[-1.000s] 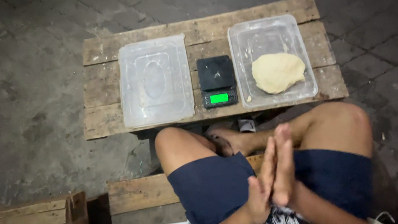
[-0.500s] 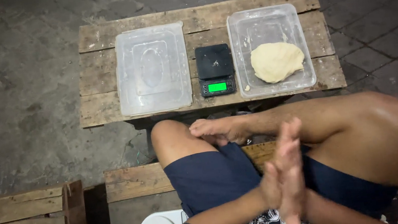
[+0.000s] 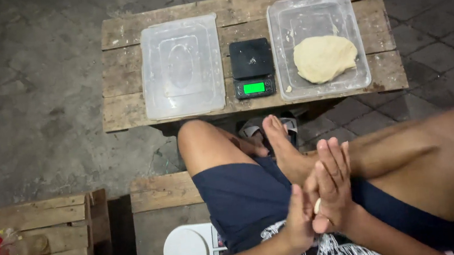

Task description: A person is portioning a large mass of dough into smaller pieces by weighing them on a digital scale and rolling them into balls.

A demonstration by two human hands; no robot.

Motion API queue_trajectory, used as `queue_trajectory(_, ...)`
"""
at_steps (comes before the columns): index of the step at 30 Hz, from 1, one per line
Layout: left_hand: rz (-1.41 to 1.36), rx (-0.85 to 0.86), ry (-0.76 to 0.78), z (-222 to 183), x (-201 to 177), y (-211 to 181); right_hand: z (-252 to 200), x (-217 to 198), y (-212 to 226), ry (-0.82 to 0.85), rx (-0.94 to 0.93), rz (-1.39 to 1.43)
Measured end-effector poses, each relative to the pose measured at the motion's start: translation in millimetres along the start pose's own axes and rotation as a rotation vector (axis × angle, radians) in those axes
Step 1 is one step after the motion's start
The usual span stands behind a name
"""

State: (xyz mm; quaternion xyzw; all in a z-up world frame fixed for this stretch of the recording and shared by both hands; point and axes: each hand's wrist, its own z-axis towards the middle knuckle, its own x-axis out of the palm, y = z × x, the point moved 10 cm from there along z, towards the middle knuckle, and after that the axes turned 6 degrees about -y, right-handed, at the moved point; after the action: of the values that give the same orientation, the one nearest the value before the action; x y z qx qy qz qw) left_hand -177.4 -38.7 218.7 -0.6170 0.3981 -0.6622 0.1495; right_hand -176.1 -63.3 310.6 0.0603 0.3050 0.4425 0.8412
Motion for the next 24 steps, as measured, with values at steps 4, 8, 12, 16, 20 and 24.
queue_trajectory(4,-0.710,0.050,0.111,8,2,-8,-6,37,25,0.236,0.087,-0.556)
queue_trajectory(8,-0.093,1.245,0.131,-36,73,-57,-6,25,13,0.247,0.046,-0.634)
queue_trajectory(12,-0.046,0.006,0.013,-20,20,-15,-16,-15,24,0.005,-0.002,-0.011)
queue_trajectory(16,-0.334,0.043,0.007,-7,-5,-3,-32,61,40,0.528,-0.050,-1.177)
queue_trajectory(20,-0.329,1.225,0.090,-52,28,-31,-25,49,34,0.484,-0.020,-1.021)
queue_trajectory(24,0.115,0.111,-0.007,-59,-46,15,-4,18,56,0.057,0.009,-0.052)
